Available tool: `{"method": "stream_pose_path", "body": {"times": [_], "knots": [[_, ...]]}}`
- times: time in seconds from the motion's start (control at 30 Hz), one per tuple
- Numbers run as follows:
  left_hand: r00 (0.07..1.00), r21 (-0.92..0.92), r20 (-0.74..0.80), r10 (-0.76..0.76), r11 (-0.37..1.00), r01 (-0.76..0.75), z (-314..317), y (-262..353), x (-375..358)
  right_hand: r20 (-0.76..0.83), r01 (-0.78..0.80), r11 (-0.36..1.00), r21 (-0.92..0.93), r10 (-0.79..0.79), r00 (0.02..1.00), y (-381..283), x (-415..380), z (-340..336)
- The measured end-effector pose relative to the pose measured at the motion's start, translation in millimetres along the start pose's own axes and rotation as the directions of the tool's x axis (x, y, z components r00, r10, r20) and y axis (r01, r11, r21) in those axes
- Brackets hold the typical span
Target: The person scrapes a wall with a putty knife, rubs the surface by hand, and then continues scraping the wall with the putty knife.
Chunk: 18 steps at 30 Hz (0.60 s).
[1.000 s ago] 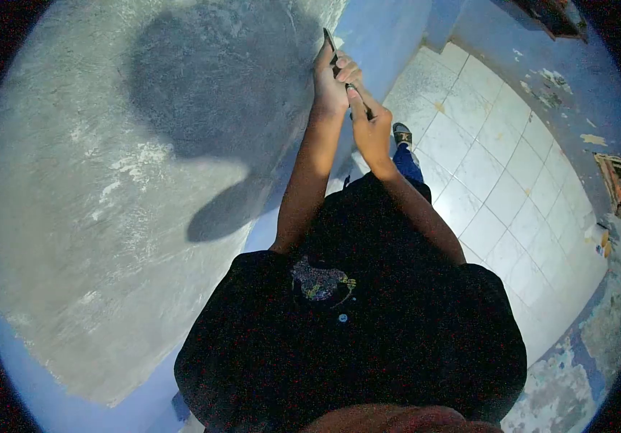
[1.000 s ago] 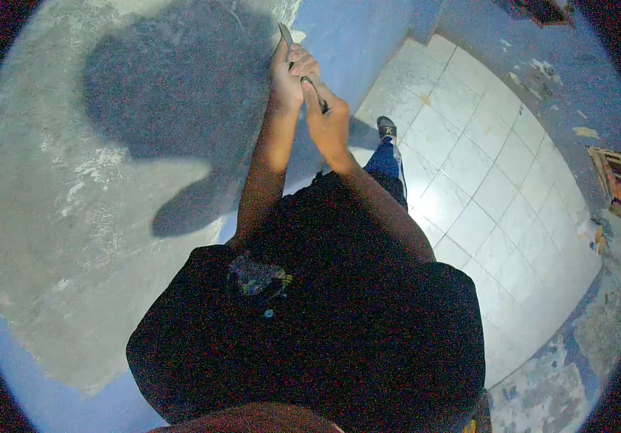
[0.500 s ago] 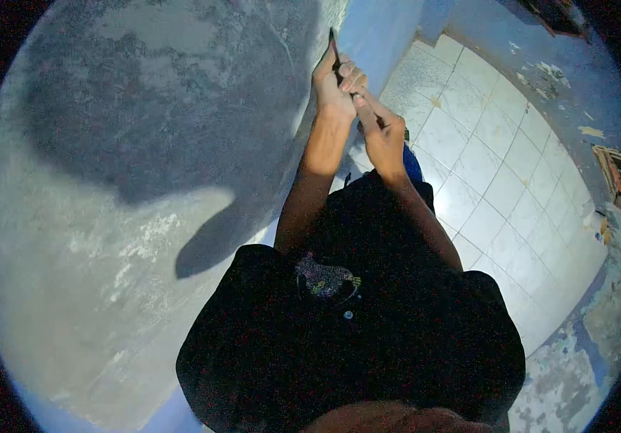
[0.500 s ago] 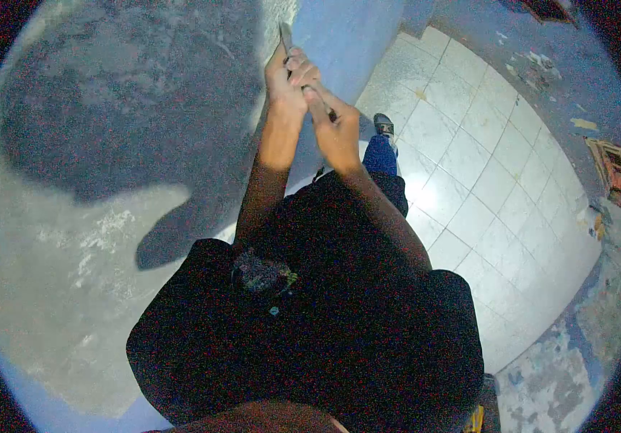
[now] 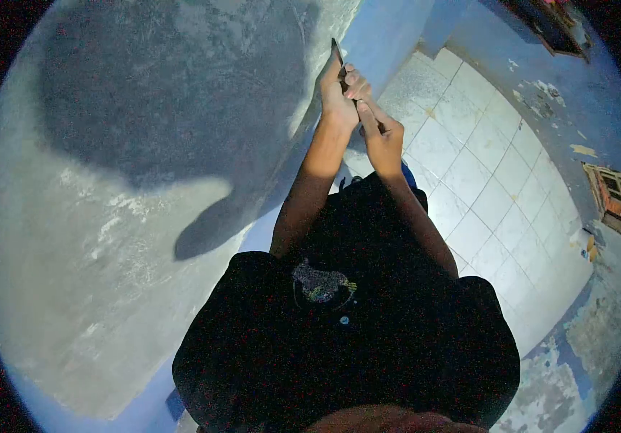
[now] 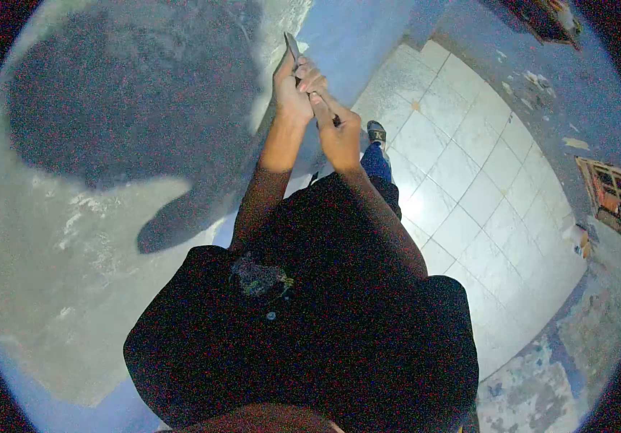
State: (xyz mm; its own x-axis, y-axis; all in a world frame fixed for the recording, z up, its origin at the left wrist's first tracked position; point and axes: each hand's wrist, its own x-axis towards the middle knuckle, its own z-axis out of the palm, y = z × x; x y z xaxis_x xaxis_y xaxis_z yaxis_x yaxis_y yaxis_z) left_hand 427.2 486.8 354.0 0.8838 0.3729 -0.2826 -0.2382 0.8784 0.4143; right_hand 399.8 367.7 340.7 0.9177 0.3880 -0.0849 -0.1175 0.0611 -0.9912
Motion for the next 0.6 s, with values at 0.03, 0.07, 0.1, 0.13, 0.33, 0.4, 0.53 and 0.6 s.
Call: {"method": "stream_pose_path", "body": {"times": [0.03, 0.07, 0.1, 0.13, 0.33, 0.4, 0.53, 0.6], "knots": [[0.999, -0.054, -0.03, -0.03, 0.998, 0.028, 1, -2, 2, -0.021, 0.053, 0.998, -0.042, -0.054, 0.998, 0, 2, 0], [0.998, -0.07, -0.051, -0.038, 0.997, 0.034, 5, -2, 0, -0.021, 0.048, 0.998, -0.028, -0.049, 0.999, -2, 0, 0], [0.997, -0.084, -0.068, -0.046, 0.996, 0.04, 9, -2, 0, -0.022, 0.047, 0.999, -0.012, -0.047, 0.999, -8, 1, -1], [0.994, -0.098, -0.088, -0.057, 0.994, 0.048, 13, -2, -1, -0.024, 0.041, 0.999, 0.004, -0.041, 0.999, -12, 1, -1], [1.0, -0.031, -0.018, -0.004, 1.0, 0.004, 8, -1, 2, 0.032, -0.142, 0.983, 0.119, 0.139, 0.99, -17, 3, -9], [0.997, -0.018, -0.06, 0.054, 0.998, -0.055, 9, -5, 4, 0.007, -0.186, 0.978, 0.1, 0.186, 0.983, -25, 2, -9], [0.991, 0.002, -0.09, 0.098, 0.995, -0.098, 7, -9, 4, -0.004, -0.149, 0.987, 0.059, 0.15, 0.989, -16, 5, -11], [0.99, 0.004, -0.084, 0.111, 0.994, -0.111, 16, -9, 4, -0.03, -0.133, 0.989, 0.073, 0.135, 0.99, -11, 9, -10]]}}
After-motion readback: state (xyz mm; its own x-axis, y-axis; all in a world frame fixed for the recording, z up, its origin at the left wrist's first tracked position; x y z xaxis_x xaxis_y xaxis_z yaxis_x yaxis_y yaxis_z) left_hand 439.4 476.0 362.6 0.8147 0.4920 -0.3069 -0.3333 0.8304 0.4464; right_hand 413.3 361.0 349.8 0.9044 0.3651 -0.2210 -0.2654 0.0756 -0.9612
